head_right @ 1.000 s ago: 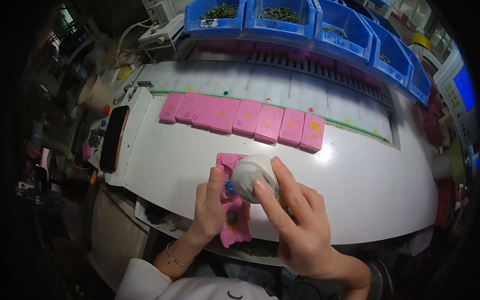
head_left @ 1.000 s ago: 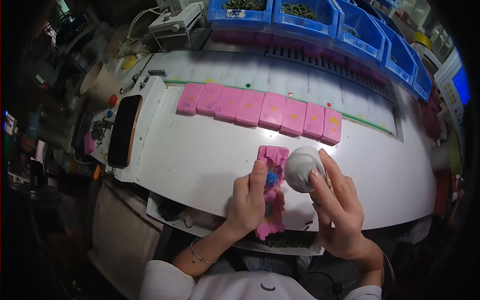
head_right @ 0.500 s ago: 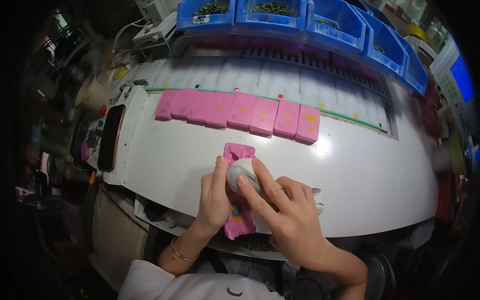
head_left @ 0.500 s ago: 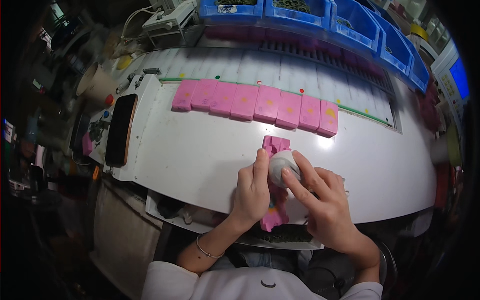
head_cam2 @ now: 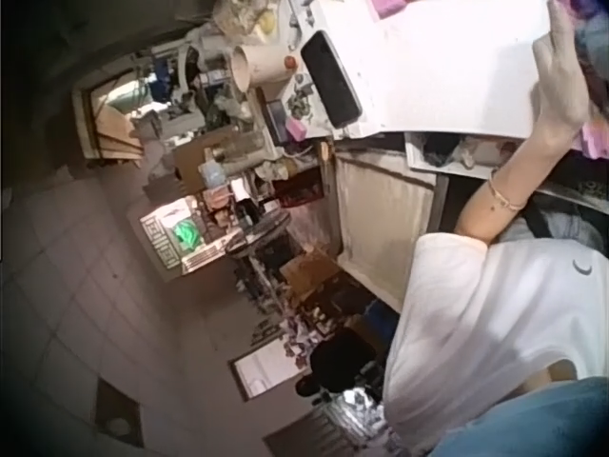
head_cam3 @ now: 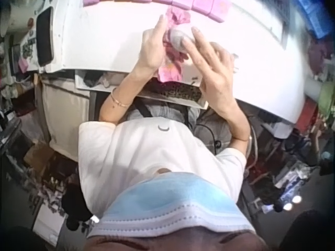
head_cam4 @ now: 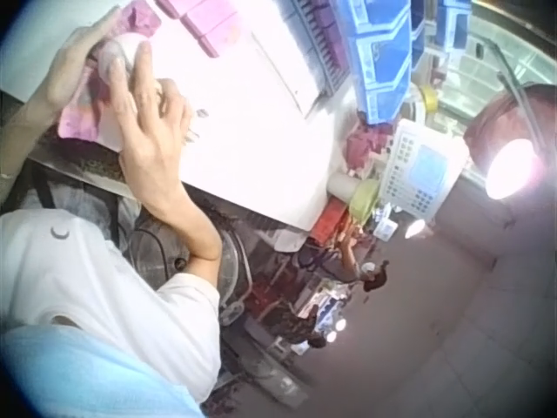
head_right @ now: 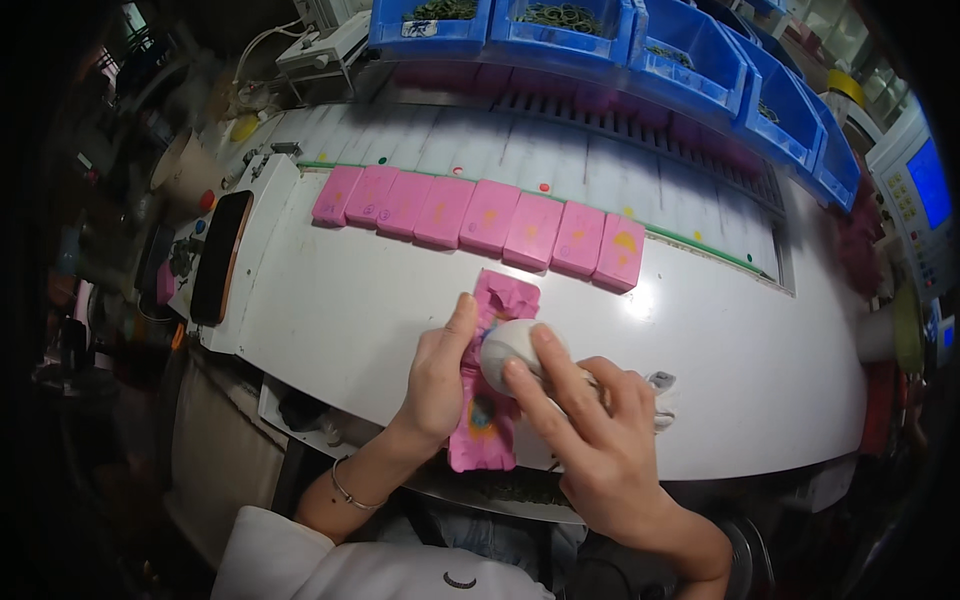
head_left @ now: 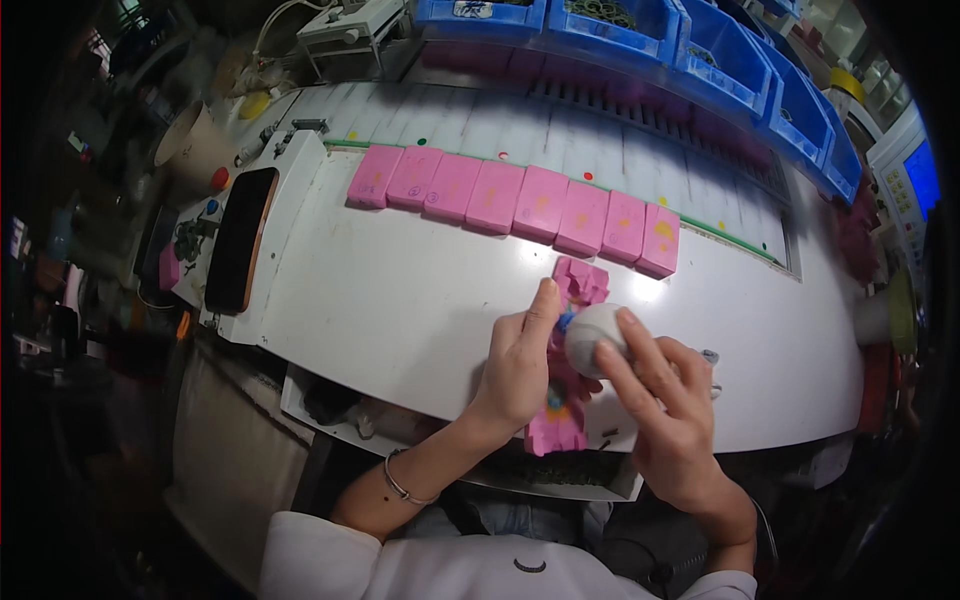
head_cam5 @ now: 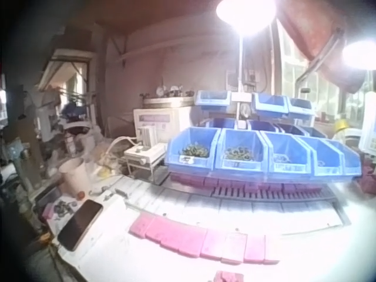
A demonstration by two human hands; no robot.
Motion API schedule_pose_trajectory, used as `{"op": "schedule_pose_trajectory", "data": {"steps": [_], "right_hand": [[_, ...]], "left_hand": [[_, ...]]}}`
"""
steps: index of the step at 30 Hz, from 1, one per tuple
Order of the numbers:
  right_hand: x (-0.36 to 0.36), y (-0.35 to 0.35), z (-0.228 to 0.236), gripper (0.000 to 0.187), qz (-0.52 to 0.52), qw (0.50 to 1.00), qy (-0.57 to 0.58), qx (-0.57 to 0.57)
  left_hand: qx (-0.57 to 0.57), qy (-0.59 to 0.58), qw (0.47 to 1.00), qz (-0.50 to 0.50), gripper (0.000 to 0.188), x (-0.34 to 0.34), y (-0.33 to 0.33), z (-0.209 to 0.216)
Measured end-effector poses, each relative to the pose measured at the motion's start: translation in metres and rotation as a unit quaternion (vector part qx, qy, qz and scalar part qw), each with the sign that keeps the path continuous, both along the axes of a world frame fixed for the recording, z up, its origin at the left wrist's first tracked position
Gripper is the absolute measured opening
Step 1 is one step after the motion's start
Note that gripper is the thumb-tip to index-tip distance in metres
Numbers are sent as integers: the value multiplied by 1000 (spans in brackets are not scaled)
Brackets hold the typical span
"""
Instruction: The recorder is shown assembling small decorative trimmings or parts using pink molds and small components.
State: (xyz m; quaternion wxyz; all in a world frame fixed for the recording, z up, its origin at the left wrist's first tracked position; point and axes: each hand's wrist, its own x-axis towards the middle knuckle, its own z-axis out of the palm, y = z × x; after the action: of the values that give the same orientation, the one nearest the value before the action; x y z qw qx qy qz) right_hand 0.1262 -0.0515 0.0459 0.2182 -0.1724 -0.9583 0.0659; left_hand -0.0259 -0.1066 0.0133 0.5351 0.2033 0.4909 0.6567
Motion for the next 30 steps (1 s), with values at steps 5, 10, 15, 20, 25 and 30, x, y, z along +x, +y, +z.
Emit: {"op": "schedule_pose_trajectory", "data": {"steps": [5, 10, 15, 20, 25, 30], "right_hand": [[5, -14, 5, 74, 24, 985, 45, -165], [5, -7, 4, 85, 80, 968, -58, -229], [12, 9, 1, 85, -11, 967, -75, -244], [10, 14, -14, 76, -89, 975, -116, -170], [-17, 2, -32, 54, -29, 996, -21, -76], [-47, -14, -44, 44, -44, 986, 8, -160]], "left_hand": [[68, 112, 990, 53, 57, 5, 0, 0], [95, 155, 979, 86, 39, 5, -1, -25], [99, 156, 970, 160, 37, -18, -14, -17], [61, 378, 895, 227, 37, -48, -39, -36], [-11, 512, 826, 236, 37, -48, -49, -43], [-66, 659, 718, 214, 39, -39, -49, -26]]}}
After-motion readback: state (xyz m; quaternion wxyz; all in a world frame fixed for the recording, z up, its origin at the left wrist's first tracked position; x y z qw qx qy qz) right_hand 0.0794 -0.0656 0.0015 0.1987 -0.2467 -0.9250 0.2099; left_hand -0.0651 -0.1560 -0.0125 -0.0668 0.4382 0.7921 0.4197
